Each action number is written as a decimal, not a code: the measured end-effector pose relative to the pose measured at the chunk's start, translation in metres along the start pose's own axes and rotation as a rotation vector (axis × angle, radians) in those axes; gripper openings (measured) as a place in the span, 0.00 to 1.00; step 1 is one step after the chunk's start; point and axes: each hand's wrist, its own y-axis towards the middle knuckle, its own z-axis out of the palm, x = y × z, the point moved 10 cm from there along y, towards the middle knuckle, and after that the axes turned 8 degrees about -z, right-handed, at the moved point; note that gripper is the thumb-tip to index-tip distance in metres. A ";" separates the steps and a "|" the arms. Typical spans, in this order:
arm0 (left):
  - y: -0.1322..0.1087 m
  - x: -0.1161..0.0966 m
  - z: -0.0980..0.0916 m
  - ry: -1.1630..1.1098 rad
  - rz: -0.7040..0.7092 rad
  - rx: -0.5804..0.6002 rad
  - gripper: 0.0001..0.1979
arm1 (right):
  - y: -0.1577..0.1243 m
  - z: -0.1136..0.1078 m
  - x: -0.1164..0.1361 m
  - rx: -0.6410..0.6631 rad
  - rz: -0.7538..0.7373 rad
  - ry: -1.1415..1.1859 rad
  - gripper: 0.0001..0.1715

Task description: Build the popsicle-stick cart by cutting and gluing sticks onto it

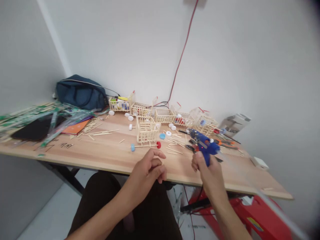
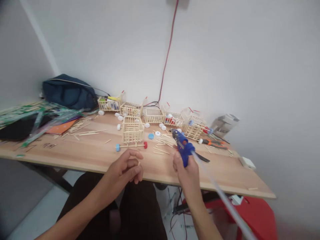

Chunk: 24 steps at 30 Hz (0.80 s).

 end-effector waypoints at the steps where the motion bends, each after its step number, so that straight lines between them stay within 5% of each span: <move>1: -0.002 -0.005 -0.015 0.010 0.012 -0.031 0.05 | 0.001 0.003 0.003 0.015 0.045 0.093 0.22; 9: -0.012 -0.076 -0.155 0.046 0.380 -0.639 0.06 | 0.012 0.044 0.056 0.226 0.048 0.161 0.28; 16: 0.051 -0.073 -0.178 -0.234 0.432 -0.478 0.14 | 0.025 0.093 0.062 0.389 0.038 0.078 0.30; 24: 0.083 -0.045 -0.196 -0.309 0.389 -0.424 0.14 | 0.031 0.103 0.065 0.384 -0.057 -0.139 0.29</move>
